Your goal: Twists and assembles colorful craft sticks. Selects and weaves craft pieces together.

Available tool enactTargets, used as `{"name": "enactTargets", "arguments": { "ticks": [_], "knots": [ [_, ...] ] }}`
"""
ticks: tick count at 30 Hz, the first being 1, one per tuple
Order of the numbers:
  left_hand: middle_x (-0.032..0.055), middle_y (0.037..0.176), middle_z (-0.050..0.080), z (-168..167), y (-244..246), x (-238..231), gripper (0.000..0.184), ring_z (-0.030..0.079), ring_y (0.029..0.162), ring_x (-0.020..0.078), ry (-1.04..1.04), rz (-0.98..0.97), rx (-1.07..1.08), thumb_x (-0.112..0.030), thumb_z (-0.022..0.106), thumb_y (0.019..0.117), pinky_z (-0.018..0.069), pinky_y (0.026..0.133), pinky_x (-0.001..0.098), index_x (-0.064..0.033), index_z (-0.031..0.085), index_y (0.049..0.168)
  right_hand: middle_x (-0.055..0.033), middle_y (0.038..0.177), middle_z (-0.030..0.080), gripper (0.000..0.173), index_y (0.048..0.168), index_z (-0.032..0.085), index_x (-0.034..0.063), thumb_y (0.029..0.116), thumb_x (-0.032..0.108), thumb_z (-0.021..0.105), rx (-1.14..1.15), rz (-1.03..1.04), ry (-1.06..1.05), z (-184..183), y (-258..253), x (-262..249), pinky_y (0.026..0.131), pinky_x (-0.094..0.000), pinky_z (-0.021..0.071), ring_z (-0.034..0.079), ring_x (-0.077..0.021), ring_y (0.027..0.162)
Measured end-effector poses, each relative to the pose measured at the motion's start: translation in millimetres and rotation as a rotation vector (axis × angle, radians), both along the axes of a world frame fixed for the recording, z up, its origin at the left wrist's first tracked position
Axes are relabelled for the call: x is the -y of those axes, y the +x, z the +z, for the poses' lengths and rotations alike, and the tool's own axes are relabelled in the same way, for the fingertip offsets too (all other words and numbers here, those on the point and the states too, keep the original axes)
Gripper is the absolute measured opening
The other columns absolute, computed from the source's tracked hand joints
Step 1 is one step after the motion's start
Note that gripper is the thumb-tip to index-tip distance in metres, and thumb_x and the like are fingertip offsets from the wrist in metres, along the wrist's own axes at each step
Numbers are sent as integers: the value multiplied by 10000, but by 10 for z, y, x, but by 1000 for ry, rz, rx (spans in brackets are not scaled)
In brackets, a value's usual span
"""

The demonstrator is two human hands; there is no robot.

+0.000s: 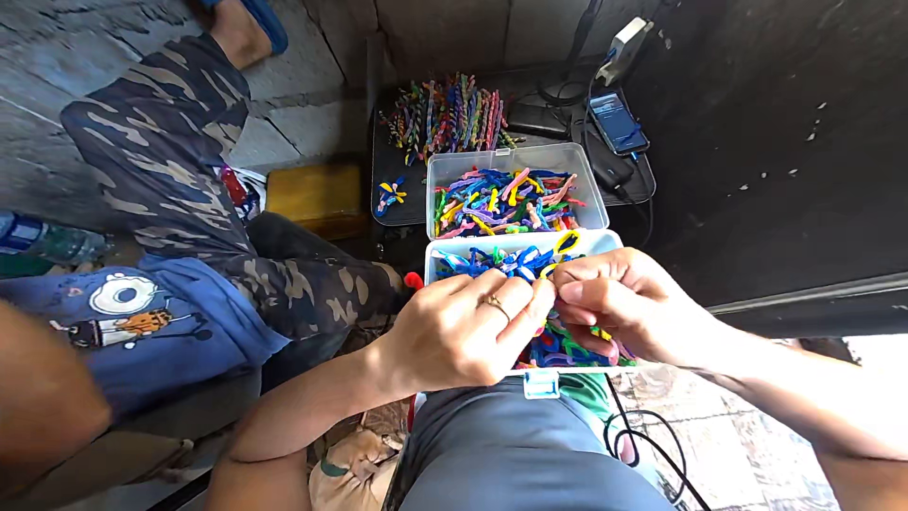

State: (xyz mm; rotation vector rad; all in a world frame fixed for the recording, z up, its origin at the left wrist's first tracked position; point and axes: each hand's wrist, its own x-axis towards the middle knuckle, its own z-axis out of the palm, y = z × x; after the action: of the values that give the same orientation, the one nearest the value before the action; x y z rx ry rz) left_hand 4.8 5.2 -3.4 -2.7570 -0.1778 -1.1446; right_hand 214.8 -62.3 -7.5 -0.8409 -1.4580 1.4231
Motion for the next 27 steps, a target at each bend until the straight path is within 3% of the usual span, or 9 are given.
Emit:
{"name": "enactTargets", "arguments": {
  "ticks": [3, 5, 7, 9, 12, 19, 21, 23, 27],
  "knots": [
    [69, 715, 609, 17, 24, -88, 198, 535, 621, 62, -455, -139, 46, -85, 607, 986, 413, 557, 157, 34, 756, 933, 126, 661, 530, 301, 805, 587, 161, 1061, 168, 428, 84, -12, 97, 50, 76, -29, 510, -84, 448, 511, 74, 555],
    [34, 783, 641, 74, 5, -126, 195, 552, 697, -35, -784, -250, 44, -79, 624, 977, 455, 628, 85, 63, 753, 943, 126, 712, 552, 168, 938, 608, 155, 1053, 255, 536, 203, -53, 240, 94, 138, -49, 554, -86, 461, 537, 73, 618],
    [19, 819, 668, 105, 0, -130, 173, 575, 746, -53, -954, -326, 50, -59, 635, 970, 487, 672, 91, 73, 745, 952, 124, 828, 583, 206, 1103, 611, 130, 1008, 311, 633, 286, -66, 382, 130, 184, -80, 652, -97, 522, 583, 61, 741],
    [6, 802, 653, 119, 16, -111, 160, 582, 754, -51, -1000, -355, 49, -47, 635, 967, 492, 674, 93, 70, 740, 938, 76, 883, 617, 244, 1108, 621, 56, 994, 267, 663, 343, -90, 545, 147, 177, -107, 719, -117, 552, 610, 44, 794],
    [8, 842, 652, 148, 17, -120, 147, 596, 789, -46, -1045, -388, 3, -44, 605, 963, 507, 702, 99, 60, 708, 946, 2, 868, 677, 162, 962, 658, 11, 1004, 166, 645, 444, -187, 779, 191, 167, -102, 748, -113, 536, 640, 31, 824],
    [51, 1077, 690, 191, -128, -184, 362, 660, 916, 24, -1096, -372, -122, -81, 592, 949, 582, 765, 162, 87, 618, 1268, 12, 915, 684, 119, 1011, 648, 21, 1018, 139, 630, 494, -310, 866, 233, 296, -70, 756, -110, 539, 640, 37, 848],
    [22, 1000, 690, 180, -169, -187, 299, 629, 809, -9, -1120, -337, -131, -109, 566, 976, 546, 674, 132, 62, 654, 1206, 27, 918, 688, 120, 1026, 642, 37, 1024, 156, 628, 492, -325, 866, 225, 317, -54, 756, -112, 547, 647, 41, 847],
    [-8, 859, 664, 161, -184, -175, 222, 568, 687, -45, -1137, -343, -108, -119, 527, 1033, 486, 594, 99, 40, 681, 1058, 32, 921, 690, 123, 1033, 642, 44, 1026, 166, 629, 490, -337, 871, 214, 332, -52, 754, -117, 549, 650, 37, 843],
    [-40, 848, 634, 177, -192, -163, 236, 528, 734, -71, -1124, -368, -80, -116, 498, 1057, 444, 645, 74, 15, 683, 989, 40, 897, 674, 132, 1028, 645, 44, 1027, 175, 625, 503, -363, 878, 201, 347, -72, 733, -105, 537, 634, 48, 819]
  ]
}}
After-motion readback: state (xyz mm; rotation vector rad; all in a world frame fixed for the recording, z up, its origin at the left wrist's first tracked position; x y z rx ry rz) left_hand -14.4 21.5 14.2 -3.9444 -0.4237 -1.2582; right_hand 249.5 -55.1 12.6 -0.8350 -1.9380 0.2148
